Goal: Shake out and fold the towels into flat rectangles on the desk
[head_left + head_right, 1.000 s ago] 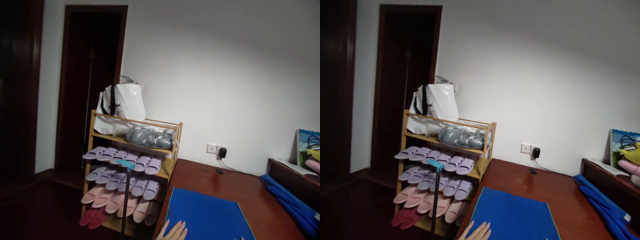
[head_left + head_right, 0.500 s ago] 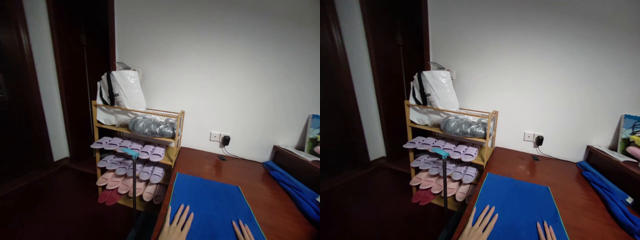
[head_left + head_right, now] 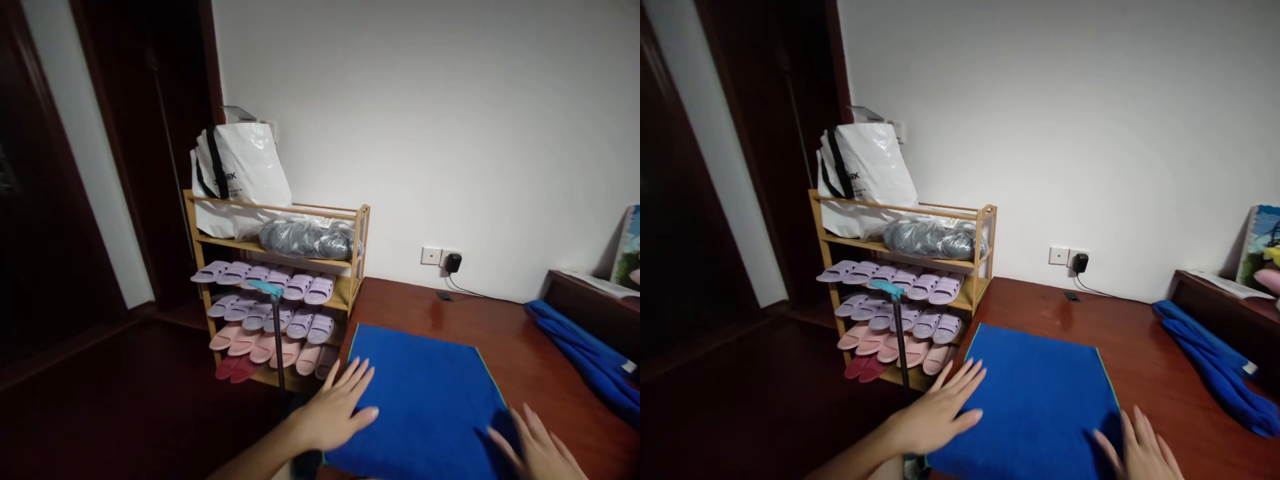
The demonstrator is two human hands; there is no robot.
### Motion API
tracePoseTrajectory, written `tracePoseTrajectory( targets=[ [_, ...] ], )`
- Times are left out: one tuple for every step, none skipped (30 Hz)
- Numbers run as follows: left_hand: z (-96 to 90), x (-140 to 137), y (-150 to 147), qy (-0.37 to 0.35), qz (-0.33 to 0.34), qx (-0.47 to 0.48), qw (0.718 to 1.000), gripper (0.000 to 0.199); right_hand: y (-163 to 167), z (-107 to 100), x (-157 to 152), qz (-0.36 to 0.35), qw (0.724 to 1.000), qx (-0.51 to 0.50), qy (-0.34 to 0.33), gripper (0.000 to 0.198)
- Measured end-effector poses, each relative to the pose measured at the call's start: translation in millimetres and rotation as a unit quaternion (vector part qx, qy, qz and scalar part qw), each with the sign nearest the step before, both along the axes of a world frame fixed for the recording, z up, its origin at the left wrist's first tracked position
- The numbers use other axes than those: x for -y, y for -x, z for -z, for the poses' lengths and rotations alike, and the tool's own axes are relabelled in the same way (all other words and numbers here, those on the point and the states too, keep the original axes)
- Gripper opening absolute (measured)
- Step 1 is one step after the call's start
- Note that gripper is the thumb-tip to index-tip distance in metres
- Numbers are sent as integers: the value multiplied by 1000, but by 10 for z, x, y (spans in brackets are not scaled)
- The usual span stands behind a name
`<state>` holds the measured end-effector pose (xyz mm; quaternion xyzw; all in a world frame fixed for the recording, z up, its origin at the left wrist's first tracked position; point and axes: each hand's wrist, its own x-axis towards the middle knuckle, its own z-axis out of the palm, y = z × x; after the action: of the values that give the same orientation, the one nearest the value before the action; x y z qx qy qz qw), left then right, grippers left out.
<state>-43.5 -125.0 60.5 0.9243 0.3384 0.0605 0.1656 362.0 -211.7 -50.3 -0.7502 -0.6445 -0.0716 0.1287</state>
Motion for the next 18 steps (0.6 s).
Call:
tracePoseTrajectory(
  targets=[
    [-54,-97,-118,-14,-13,3,1000,64,116,-178,-153,-13,1000,10,14,59],
    [-91,-209,-275,-22,-15,4,1000,66,263,-353,-344,-9,1000,2,25,67],
    [-107,-332,-460,-26,-29,0,999,69,425,-508,-559,3,999,-13,39,76],
    [-99,-462,-654,-36,-57,-4,998,72,582,-626,-782,7,997,-33,69,78],
    [-66,-594,-837,-47,-93,-11,994,73,715,-699,-995,11,996,-41,78,77],
    [-13,-724,-993,-50,-133,-24,990,73,809,-727,-1184,22,995,-48,83,75],
    [54,-848,-1106,-40,-174,-41,983,73,854,-715,-1338,45,993,-56,92,76],
    [129,-966,-1171,-35,-196,-49,979,72,849,-673,-1453,71,991,-61,98,76],
    [203,-1075,-1188,-32,-209,-54,976,72,797,-612,-1531,98,987,-65,106,77],
    [274,-1177,-1165,-34,-211,-56,975,70,709,-545,-1580,123,984,-67,113,78],
    [337,-1272,-1115,-40,-205,-54,976,69,598,-480,-1609,139,981,-68,119,78],
    [391,-1361,-1053,-47,-197,-51,978,67,478,-424,-1629,147,979,-66,124,77],
    [436,-1446,-992,-55,-190,-47,979,66,363,-379,-1650,147,979,-63,128,76],
    [472,-1527,-943,-61,-184,-45,980,66,262,-345,-1678,142,979,-60,131,74],
    [501,-1605,-912,-64,-182,-43,980,66,182,-320,-1716,135,980,-56,133,73],
    [523,-1681,-900,-65,-182,-43,980,67,123,-303,-1764,129,981,-52,134,73],
    [540,-1754,-904,-65,-182,-43,980,68,82,-289,-1821,125,982,-49,135,73],
    [552,-1823,-920,-64,-181,-44,980,68,56,-278,-1883,122,982,-47,136,73]
  ],
)
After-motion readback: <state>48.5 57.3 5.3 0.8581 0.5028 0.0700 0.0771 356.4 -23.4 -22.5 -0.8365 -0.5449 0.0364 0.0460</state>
